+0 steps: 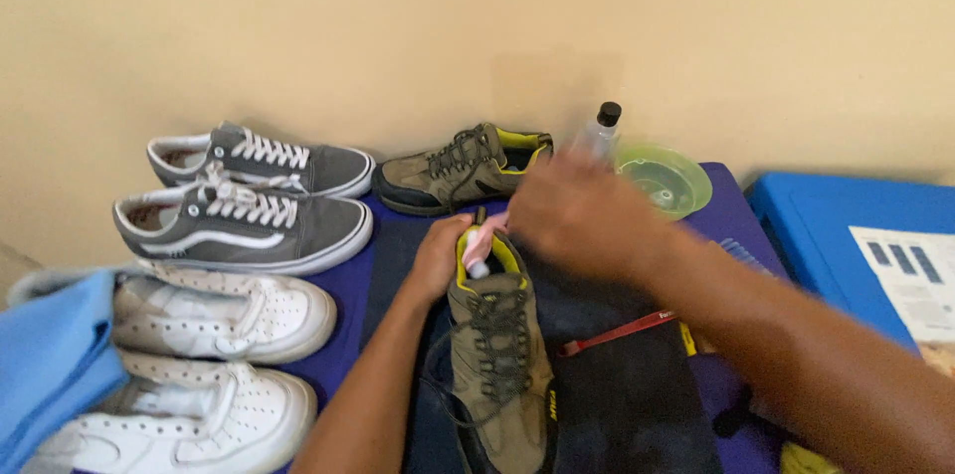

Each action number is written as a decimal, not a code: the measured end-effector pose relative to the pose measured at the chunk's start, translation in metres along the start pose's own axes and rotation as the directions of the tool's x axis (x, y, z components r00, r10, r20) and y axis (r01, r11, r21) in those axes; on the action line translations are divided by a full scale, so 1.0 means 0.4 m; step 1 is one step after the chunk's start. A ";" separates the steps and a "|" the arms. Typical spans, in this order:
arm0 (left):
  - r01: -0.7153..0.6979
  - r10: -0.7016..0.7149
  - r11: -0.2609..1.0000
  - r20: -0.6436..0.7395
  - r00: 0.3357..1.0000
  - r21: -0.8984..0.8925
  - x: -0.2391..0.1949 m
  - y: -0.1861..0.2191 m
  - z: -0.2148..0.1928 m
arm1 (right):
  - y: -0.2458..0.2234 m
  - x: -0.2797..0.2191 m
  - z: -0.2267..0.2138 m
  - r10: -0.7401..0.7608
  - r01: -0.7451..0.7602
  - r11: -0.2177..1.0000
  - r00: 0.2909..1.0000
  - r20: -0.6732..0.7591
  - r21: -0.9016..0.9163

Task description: The person cleans the interior of a hiking boot using a pink toothbrush. They repeatedly dip the brush into a bowl of water and scrub the inside lining and collar of the shoe. Other shoes and cleaning tools are visible on the table.

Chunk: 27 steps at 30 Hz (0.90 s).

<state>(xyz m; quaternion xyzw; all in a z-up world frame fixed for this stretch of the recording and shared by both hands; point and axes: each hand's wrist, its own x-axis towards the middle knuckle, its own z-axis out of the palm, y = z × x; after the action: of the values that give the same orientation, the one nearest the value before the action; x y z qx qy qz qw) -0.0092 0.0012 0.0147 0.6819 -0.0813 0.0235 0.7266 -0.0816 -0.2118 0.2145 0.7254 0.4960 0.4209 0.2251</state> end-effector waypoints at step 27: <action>-0.014 0.077 0.959 0.210 0.975 -0.284 0.154 -0.327 -0.054 | -0.014 0.003 -0.026 -0.153 0.169 0.983 0.970 -0.187 0.074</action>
<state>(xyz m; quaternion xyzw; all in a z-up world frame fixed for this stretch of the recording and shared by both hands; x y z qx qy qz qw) 0.0724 0.0091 -0.1063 0.5684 -0.1791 -0.0468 0.8017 -0.0931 -0.2096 0.2165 0.6509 0.5899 0.4426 0.1800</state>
